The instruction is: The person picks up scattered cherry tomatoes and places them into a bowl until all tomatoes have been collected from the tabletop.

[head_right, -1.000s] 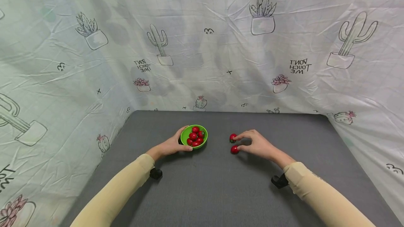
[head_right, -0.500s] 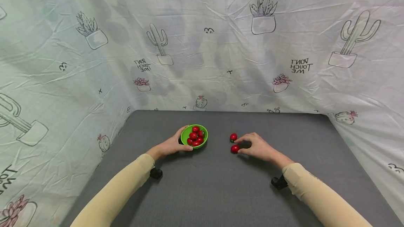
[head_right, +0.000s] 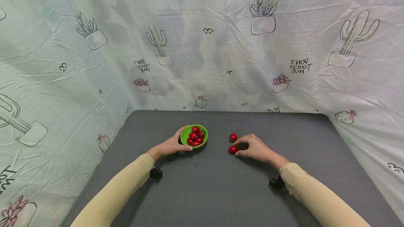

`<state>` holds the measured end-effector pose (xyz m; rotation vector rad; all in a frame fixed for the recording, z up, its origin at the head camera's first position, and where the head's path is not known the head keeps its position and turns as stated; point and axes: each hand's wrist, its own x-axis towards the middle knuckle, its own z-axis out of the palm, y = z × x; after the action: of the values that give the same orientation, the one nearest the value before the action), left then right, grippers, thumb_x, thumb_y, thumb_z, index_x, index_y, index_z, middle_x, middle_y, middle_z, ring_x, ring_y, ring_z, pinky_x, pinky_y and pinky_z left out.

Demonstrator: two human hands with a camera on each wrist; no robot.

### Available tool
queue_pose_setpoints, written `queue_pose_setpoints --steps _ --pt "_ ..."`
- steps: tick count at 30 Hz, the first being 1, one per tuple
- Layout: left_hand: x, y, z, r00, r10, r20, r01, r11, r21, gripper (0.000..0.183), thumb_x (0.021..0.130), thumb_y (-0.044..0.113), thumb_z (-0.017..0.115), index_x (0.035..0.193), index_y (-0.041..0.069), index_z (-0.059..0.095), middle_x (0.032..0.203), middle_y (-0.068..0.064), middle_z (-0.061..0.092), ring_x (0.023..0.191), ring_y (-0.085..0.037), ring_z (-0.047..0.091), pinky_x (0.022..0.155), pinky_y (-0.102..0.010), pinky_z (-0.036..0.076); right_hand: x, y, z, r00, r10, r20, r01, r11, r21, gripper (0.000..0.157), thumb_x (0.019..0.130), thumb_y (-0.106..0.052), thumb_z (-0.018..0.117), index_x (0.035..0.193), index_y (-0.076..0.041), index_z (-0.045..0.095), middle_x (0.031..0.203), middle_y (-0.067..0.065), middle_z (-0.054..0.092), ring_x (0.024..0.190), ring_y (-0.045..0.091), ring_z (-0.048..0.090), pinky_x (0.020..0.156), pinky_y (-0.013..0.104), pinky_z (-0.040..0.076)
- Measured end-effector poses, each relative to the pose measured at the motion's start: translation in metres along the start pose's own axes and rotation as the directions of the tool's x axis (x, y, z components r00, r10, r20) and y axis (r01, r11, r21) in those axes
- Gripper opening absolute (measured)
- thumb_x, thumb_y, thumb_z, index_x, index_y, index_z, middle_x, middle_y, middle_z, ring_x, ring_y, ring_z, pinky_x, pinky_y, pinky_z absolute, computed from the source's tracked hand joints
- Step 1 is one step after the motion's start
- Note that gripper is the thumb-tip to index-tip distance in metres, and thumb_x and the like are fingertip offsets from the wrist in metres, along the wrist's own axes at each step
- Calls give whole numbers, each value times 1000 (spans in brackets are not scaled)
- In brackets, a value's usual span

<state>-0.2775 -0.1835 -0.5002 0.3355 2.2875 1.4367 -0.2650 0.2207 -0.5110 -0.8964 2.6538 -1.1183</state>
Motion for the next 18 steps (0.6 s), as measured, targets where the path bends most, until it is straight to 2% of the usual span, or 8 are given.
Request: queue_pose_setpoints --steps 9,18 --pt "-1 1 0 1000 0 6 0 1000 -8 106 86 35 85 165 29 14 167 -8 19 152 -28 21 118 -56 21 0 -2 6 999 36 -28 -36 999 -20 33 89 -41 81 117 -25 76 121 -4 68 121 30 51 99 59 40" --pt "-1 2 0 1000 -3 5 3 1000 -12 106 86 36 85 165 29 14 167 -9 19 152 -29 21 118 -57 21 -1 -2 7 998 49 -32 -50 999 -17 27 90 -39 81 113 -27 76 118 -7 67 118 26 52 97 56 40"
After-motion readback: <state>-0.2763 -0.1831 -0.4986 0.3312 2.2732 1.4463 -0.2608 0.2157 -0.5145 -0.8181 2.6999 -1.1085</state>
